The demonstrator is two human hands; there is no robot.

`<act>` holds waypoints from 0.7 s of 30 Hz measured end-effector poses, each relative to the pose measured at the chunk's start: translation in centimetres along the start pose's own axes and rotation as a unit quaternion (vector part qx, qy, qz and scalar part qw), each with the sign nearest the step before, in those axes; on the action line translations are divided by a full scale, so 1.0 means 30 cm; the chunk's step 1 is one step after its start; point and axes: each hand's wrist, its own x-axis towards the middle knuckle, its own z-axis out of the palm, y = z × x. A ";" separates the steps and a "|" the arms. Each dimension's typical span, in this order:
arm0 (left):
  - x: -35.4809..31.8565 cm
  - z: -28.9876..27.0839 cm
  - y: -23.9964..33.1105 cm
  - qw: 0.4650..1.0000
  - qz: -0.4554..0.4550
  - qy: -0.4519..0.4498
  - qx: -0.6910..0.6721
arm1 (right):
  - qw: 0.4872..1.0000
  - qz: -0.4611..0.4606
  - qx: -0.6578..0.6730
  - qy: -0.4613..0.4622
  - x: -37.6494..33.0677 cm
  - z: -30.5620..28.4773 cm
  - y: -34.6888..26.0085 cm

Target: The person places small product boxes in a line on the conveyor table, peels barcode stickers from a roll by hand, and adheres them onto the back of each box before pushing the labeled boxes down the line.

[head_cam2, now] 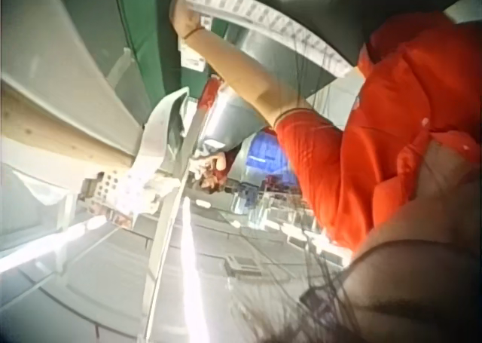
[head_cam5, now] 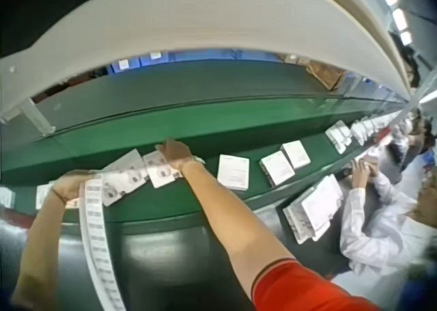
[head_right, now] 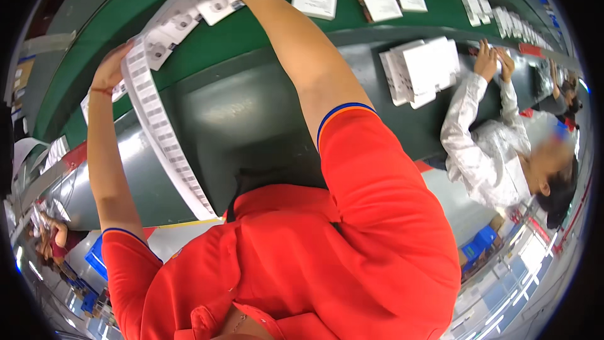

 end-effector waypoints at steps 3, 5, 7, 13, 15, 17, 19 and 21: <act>0.085 -0.135 0.000 0.999 -0.011 0.041 0.017 | 0.997 0.062 -0.054 -0.004 0.048 0.110 -0.007; 0.133 -0.147 -0.007 0.995 -0.053 0.087 0.018 | 0.990 0.117 -0.065 0.054 0.013 0.186 -0.001; 0.123 -0.244 -0.019 0.987 -0.036 0.131 0.088 | 0.992 0.085 -0.057 0.079 -0.029 0.248 -0.080; 0.078 -0.128 0.006 0.768 0.015 0.188 0.612 | 0.992 -0.022 -0.113 0.049 -0.126 0.241 -0.072; 0.042 -0.094 0.012 0.763 0.073 0.185 0.615 | 0.980 -0.099 -0.049 0.163 -0.165 0.169 -0.071; 0.050 0.088 0.013 0.787 0.194 0.137 0.569 | 0.946 -0.077 -0.234 0.212 -0.239 -0.091 0.062; 0.056 0.315 0.020 0.847 0.264 0.017 0.461 | 0.938 0.017 -0.301 0.169 -0.315 -0.407 0.272; 0.084 0.503 0.001 0.871 0.216 -0.096 0.431 | 0.864 0.259 -0.410 0.133 -0.422 -0.611 0.421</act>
